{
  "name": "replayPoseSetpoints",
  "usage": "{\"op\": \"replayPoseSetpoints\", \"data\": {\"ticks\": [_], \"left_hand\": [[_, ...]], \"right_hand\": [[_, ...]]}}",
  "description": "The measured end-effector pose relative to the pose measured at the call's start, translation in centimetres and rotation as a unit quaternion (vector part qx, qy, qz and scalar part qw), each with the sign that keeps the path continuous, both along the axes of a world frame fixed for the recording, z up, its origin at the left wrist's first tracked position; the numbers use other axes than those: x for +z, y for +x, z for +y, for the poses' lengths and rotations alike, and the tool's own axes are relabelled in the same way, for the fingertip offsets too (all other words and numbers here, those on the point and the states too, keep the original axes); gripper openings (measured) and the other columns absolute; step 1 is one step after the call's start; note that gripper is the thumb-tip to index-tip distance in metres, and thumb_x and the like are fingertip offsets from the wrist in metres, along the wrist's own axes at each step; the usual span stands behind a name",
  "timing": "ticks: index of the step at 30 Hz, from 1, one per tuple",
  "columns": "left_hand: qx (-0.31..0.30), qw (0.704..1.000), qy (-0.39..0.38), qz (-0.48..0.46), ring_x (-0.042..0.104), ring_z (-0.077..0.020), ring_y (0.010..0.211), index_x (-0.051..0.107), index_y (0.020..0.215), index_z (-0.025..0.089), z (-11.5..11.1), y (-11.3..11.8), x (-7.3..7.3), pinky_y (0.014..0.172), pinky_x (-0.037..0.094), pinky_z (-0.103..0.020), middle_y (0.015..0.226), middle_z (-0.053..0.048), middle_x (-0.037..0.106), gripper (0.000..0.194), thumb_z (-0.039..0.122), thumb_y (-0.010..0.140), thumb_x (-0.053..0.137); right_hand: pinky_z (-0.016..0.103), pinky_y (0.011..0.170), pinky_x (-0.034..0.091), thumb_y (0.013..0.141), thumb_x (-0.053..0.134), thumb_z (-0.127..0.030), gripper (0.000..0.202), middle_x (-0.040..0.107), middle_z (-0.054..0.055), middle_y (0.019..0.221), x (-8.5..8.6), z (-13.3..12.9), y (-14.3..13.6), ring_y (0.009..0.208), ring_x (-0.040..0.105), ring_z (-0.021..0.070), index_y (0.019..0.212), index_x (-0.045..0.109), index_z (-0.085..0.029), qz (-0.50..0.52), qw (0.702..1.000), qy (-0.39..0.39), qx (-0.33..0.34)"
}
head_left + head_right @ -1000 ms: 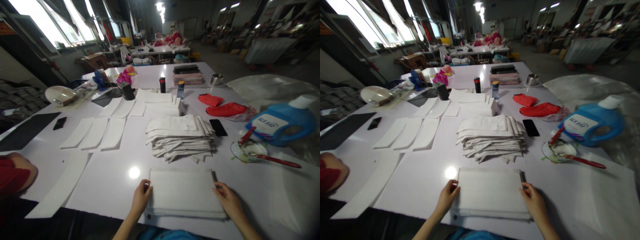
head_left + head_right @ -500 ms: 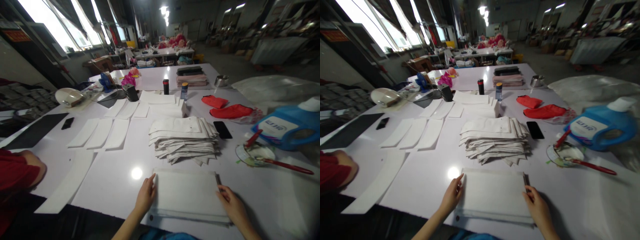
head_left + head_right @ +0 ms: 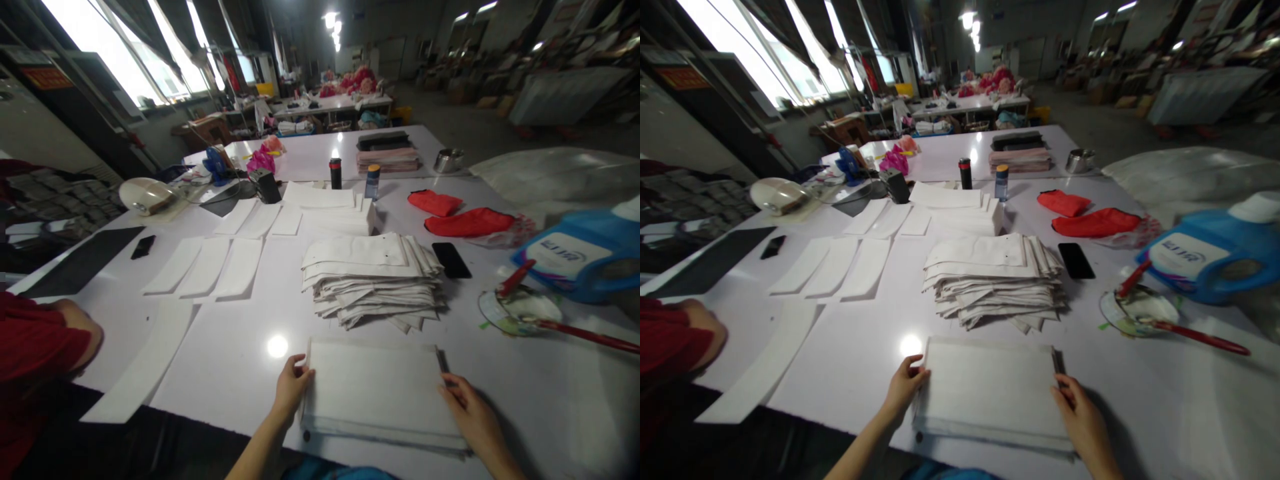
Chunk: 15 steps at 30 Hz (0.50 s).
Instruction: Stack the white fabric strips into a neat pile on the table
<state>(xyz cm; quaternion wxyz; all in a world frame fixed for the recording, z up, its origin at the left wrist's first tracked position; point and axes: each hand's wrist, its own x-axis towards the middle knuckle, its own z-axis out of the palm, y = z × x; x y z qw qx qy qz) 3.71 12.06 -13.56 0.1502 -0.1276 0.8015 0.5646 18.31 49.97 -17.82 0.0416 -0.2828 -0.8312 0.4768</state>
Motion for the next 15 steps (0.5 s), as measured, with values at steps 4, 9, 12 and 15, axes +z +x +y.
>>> {"op": "replayPoseSetpoints", "data": {"ticks": [4, 9, 12, 15], "left_hand": [[-0.005, 1.0, -0.003, -0.006, 0.056, -0.0131, 0.06, 0.053, 0.11, 0.014, -0.1, -0.1, -0.4, 0.06, 0.046, -0.026, 0.069, 0.003, 0.058, 0.046, 0.032, 0.069, 0.062], [-0.075, 0.975, -0.156, 0.142, 0.059, -0.0204, 0.085, 0.05, 0.125, 0.016, 0.4, 0.3, 1.2, 0.081, 0.049, -0.038, 0.099, -0.007, 0.059, 0.051, 0.024, 0.075, 0.058], [-0.202, 0.886, -0.296, 0.294, 0.05, -0.0245, 0.107, 0.054, 0.127, 0.026, 1.9, 0.9, 2.8, 0.095, 0.043, -0.045, 0.117, -0.009, 0.053, 0.052, 0.007, 0.079, 0.045], [-0.352, 0.821, -0.308, 0.328, 0.048, -0.0237, 0.106, 0.054, 0.128, 0.03, 4.3, 1.7, 3.6, 0.094, 0.043, -0.041, 0.115, -0.008, 0.055, 0.053, 0.005, 0.083, 0.04]], "right_hand": [[0.033, 0.069, 0.047, 0.075, 0.047, -0.066, 0.056, 0.065, 0.002, 0.085, 0.3, -0.1, 0.0, 0.076, 0.061, 0.023, 0.11, 0.054, -0.023, -0.004, 1.0, 0.012, 0.0], [0.033, 0.064, 0.045, 0.075, 0.046, -0.065, 0.055, 0.064, 0.003, 0.082, 0.8, -0.3, -0.3, 0.072, 0.061, 0.0229, 0.109, 0.055, -0.023, -0.007, 0.999, 0.043, 0.0], [0.033, 0.064, 0.045, 0.076, 0.045, -0.064, 0.053, 0.064, 0.003, 0.081, 0.7, -0.6, -0.3, 0.071, 0.061, 0.0227, 0.108, 0.055, -0.023, -0.004, 0.998, 0.064, 0.002], [0.032, 0.061, 0.046, 0.078, 0.043, -0.064, 0.051, 0.063, 0.002, 0.08, 0.5, -0.8, -0.4, 0.068, 0.061, 0.0219, 0.107, 0.055, -0.023, -0.004, 0.996, 0.087, 0.008]]}}
